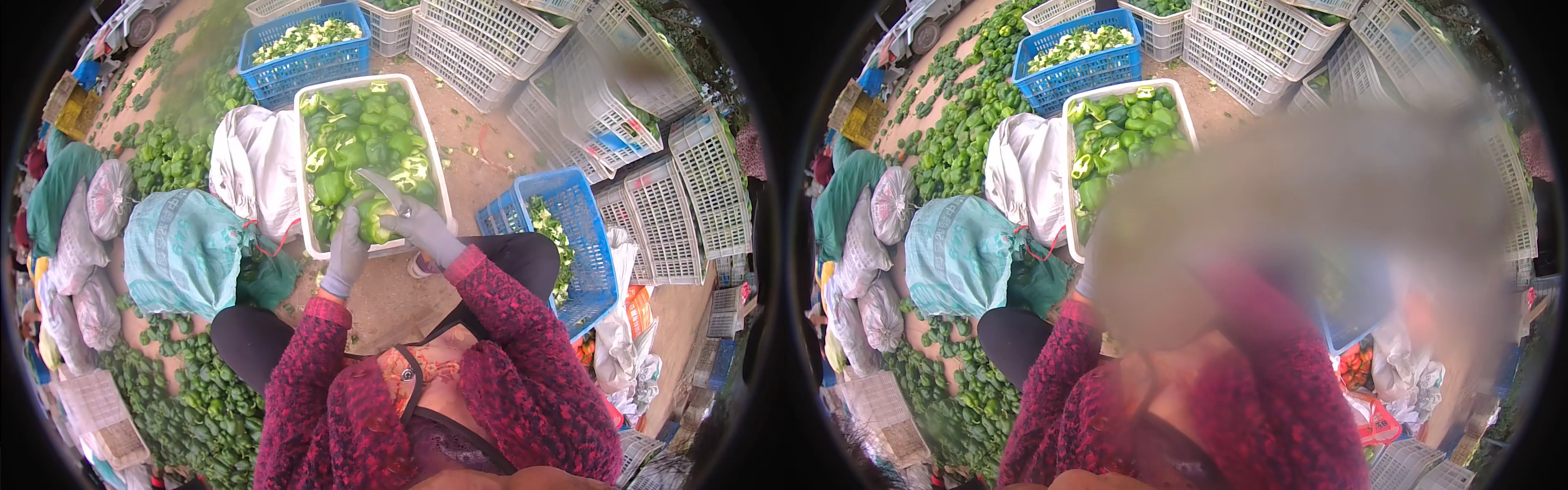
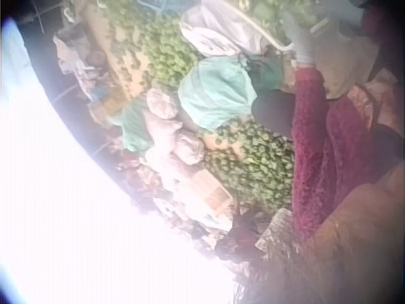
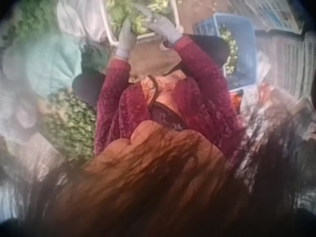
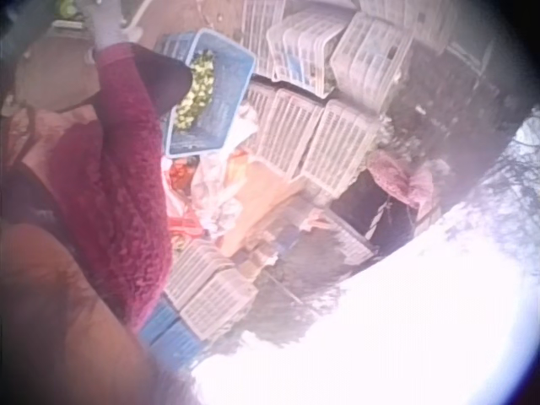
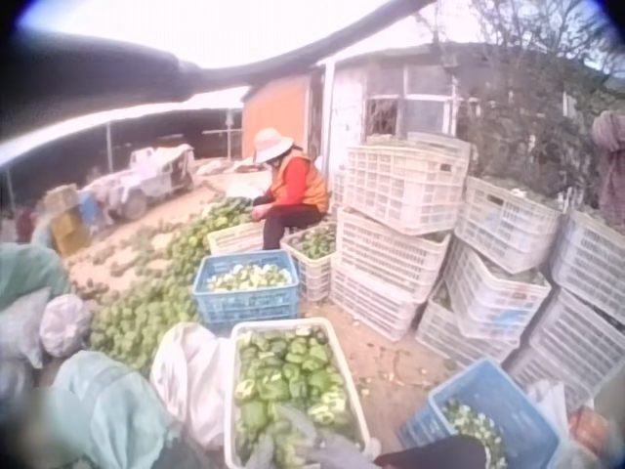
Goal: The person cuts green bell peppers with a knife, removing the core and placing the pieces into a white container. The person repeatedly picks peppers from a nearby pile, cuts them, and deposits the cut pieces into the container.
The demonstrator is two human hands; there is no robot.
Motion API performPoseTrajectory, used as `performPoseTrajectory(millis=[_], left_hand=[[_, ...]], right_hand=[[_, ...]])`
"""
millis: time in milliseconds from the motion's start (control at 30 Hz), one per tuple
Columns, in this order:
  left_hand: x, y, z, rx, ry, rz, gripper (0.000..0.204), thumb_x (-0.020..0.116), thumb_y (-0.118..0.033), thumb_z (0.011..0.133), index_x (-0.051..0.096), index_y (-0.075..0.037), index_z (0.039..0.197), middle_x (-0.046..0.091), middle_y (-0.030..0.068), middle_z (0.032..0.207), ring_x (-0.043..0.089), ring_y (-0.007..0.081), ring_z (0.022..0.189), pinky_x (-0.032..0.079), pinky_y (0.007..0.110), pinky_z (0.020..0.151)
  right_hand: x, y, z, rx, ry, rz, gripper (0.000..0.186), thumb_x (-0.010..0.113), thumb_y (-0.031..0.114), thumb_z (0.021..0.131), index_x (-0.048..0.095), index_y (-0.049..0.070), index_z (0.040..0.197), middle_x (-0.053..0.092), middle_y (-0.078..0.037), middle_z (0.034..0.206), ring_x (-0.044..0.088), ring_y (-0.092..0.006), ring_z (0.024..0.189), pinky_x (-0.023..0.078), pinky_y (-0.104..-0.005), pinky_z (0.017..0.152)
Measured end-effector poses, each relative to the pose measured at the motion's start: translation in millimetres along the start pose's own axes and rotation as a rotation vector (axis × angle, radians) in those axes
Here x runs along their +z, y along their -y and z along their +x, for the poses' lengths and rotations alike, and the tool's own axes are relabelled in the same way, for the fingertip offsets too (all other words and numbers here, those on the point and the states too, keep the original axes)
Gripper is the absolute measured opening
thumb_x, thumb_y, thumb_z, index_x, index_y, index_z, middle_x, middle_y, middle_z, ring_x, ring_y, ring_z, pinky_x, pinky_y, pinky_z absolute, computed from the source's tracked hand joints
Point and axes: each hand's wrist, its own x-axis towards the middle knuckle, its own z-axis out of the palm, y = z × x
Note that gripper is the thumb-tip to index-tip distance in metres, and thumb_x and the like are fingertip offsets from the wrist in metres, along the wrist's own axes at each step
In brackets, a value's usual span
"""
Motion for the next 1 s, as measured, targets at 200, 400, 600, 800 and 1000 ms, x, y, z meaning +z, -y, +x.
performPoseTrajectory(millis=[200, 400, 600, 800, 1000], left_hand=[[24, -3, -22, -0.081, -0.084, -0.184, 0.050, 0.049, -0.032, 0.104, 0.053, -0.001, 0.143, 0.059, 0.0134, 0.139, 0.056, 0.0231, 0.129, 0.043, 0.041, 0.112], [21, 5, -22, -0.219, -0.180, -0.455, 0.045, 0.063, -0.020, 0.099, 0.057, 0.001, 0.138, 0.061, 0.0138, 0.135, 0.057, 0.0224, 0.127, 0.044, 0.039, 0.110], [-9, 27, -22, -0.070, 0.096, 0.176, 0.037, 0.065, -0.004, 0.094, 0.064, 0.000, 0.130, 0.066, 0.0153, 0.130, 0.063, 0.0281, 0.119, 0.050, 0.039, 0.105], [-21, 38, -21, 0.061, 0.138, 0.377, 0.036, 0.064, 0.005, 0.091, 0.068, -0.003, 0.125, 0.069, 0.0148, 0.126, 0.067, 0.0292, 0.113, 0.054, 0.038, 0.099], [7, 25, -28, 0.061, 0.007, 0.277, 0.033, 0.060, 0.005, 0.094, 0.063, -0.002, 0.127, 0.069, 0.0108, 0.117, 0.066, 0.0188, 0.105, 0.056, 0.033, 0.088]], right_hand=[[-17, 13, -7, -0.054, 0.127, -0.268, 0.051, 0.082, 0.038, 0.085, 0.066, 0.002, 0.118, 0.064, -0.002, 0.090, 0.060, -0.0123, 0.077, 0.049, -0.0297, 0.069], [-30, 23, -16, 0.001, 0.262, -0.402, 0.051, 0.079, 0.038, 0.086, 0.066, 0.003, 0.121, 0.070, -0.009, 0.095, 0.066, -0.0194, 0.089, 0.052, -0.0355, 0.079], [-27, 46, -15, -0.464, 0.271, -0.919, 0.057, 0.076, 0.039, 0.087, 0.062, 0.008, 0.133, 0.071, -0.017, 0.107, 0.070, -0.0341, 0.102, 0.054, -0.0427, 0.087], [-35, 73, -11, -0.496, 0.424, -1.103, 0.049, 0.073, 0.038, 0.090, 0.062, 0.010, 0.129, 0.070, -0.017, 0.109, 0.071, -0.0365, 0.094, 0.055, -0.0463, 0.083], [-13, 34, 8, -0.512, 0.222, -1.164, 0.042, 0.070, 0.032, 0.091, 0.060, 0.010, 0.126, 0.070, -0.018, 0.103, 0.070, -0.0386, 0.088, 0.054, -0.0495, 0.077]])
